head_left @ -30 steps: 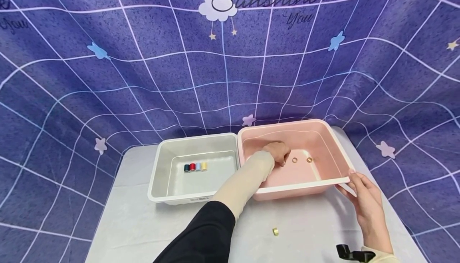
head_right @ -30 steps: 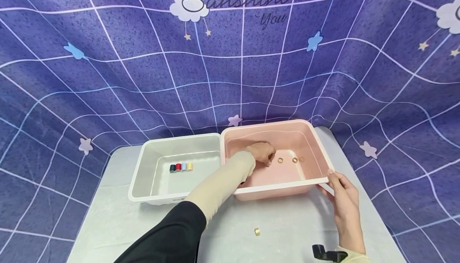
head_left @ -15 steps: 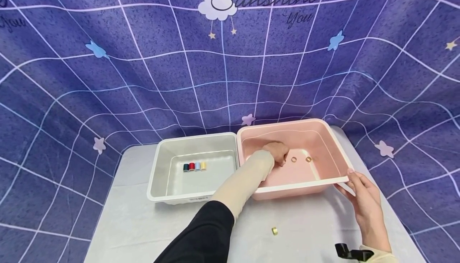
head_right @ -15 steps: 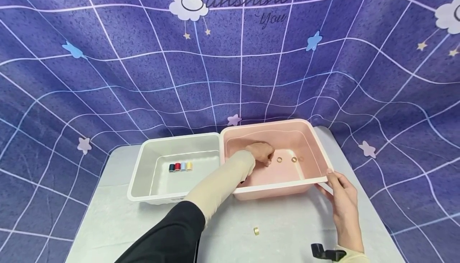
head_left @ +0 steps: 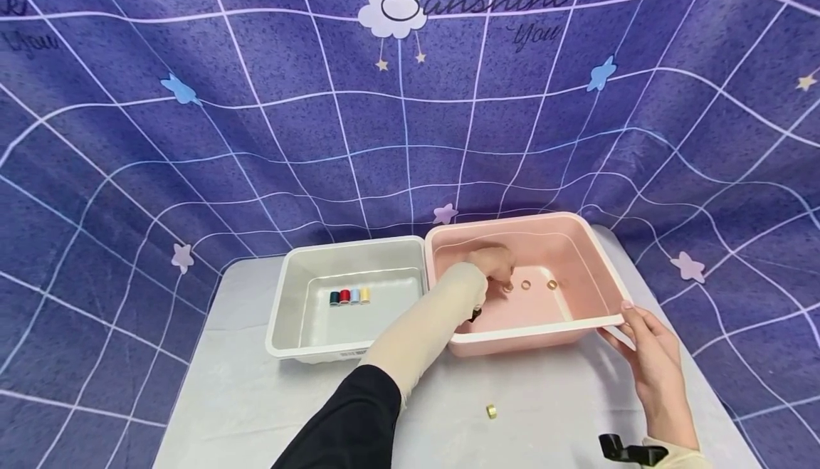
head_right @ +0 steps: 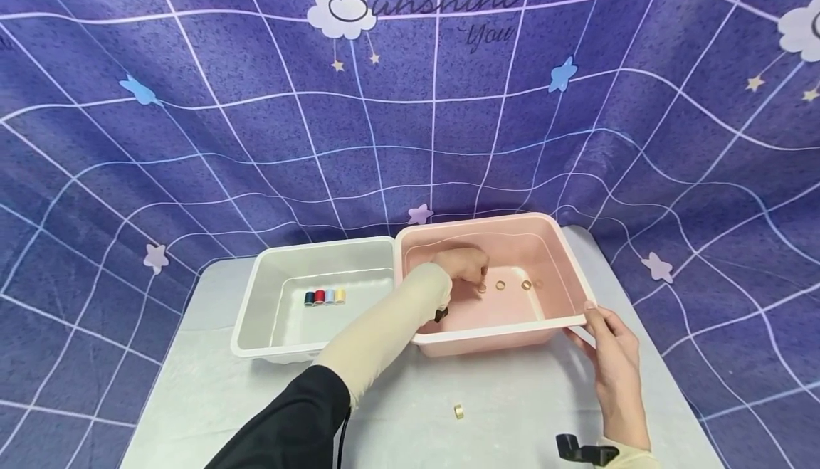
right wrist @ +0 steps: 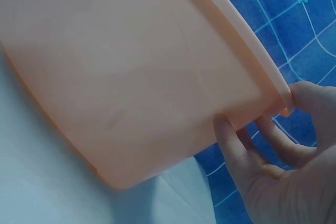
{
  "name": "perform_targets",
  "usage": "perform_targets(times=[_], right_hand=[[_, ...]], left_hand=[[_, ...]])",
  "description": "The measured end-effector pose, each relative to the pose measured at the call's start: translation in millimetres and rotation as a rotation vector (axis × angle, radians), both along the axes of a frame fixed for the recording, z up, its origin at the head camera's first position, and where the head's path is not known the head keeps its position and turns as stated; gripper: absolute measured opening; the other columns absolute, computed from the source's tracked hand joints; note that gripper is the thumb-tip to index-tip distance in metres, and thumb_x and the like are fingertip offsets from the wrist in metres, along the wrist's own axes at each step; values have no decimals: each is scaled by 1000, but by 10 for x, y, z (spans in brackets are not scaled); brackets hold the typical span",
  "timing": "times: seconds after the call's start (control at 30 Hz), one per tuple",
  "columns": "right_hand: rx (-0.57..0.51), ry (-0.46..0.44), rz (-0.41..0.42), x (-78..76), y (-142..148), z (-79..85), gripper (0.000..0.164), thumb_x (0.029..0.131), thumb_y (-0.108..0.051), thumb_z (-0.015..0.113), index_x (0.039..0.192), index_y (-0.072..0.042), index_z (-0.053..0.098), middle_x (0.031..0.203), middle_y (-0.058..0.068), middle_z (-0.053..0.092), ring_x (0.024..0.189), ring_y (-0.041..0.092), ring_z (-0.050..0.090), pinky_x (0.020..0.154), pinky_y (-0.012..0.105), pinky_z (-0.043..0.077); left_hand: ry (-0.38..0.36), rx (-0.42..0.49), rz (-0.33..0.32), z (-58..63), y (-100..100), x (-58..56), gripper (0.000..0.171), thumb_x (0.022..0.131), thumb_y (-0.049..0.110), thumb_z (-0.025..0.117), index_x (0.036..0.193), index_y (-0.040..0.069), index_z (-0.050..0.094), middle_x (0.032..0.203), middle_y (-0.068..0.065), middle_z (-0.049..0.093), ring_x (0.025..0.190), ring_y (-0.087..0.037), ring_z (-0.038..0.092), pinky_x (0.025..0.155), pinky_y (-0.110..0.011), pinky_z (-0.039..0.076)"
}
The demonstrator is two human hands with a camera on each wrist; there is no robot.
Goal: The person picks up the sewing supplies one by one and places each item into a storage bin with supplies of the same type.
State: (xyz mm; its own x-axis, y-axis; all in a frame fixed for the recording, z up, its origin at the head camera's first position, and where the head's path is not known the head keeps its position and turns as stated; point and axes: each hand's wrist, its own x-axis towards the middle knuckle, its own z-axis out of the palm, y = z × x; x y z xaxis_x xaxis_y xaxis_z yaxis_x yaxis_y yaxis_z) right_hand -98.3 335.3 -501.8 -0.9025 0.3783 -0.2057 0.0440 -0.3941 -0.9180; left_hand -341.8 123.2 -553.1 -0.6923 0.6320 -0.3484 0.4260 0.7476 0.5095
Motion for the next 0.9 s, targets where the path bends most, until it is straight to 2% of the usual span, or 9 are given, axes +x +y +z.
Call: perform_targets(times=[0.03,0.07,0.17,0.33,0.47,0.63,0.77,0.9], right_hand=[[2,-1,-1,1,2,1,12,105,-16,63,105,-12,74,111,-11,71,96,5,74,80,29,65],[1,-2,-2,2,2,2,12,105,-16,63,105,-12,74,111,-11,71,96,5,74,80,29,65],[2,-6,-2,-1,0,2,12,105,-17,63,105,-11,74,112,-11,71,95,5,74,80,29,65],[2,-7,-5,-1,-6,4,12,105,-17,63,104,-11,73,112,-10,70,95,4,74,80,29,65],[-4,2,-14,5,-8,6,12,104,-16,63,103,-11,74,111,-10,70,95,6,75,80,30,65],[-10,13,-10,7,-13,1,12,105,-16,63,104,-11,74,112,-10,70,96,6,75,79,29,65],[-13,12,-8,7,-14,0,12,104,-16,63,104,-11,74,111,-10,71,96,6,75,79,30,65],[-13,8,-11,6,-10,0,12,104,-17,64,103,-11,74,111,-10,71,95,6,75,79,29,65]], left_hand=[[59,-36,-58,234,-16,69,19,88,32,84,89,20,69,77,7,60,68,-8,54,64,-23,48],[122,-187,-106,511,11,147,18,90,32,81,94,20,69,81,7,60,72,-10,53,66,-25,48],[204,-172,-134,782,-28,266,17,93,31,79,102,21,69,92,9,64,79,-7,55,72,-22,48],[296,-44,-147,932,-90,320,20,96,26,76,112,17,69,104,8,67,90,-6,59,84,-18,50],[355,31,-171,983,-120,327,26,97,25,76,119,14,66,102,5,66,87,-7,58,82,-19,50],[400,74,-178,1059,-186,410,31,98,27,74,124,13,65,106,2,68,87,-7,58,83,-19,50],[462,83,-154,1106,-243,490,30,99,29,73,124,14,66,113,4,69,87,-5,60,80,-19,50],[517,89,-124,1133,-303,556,27,99,29,73,122,17,67,113,7,68,86,-4,62,75,-18,50]])
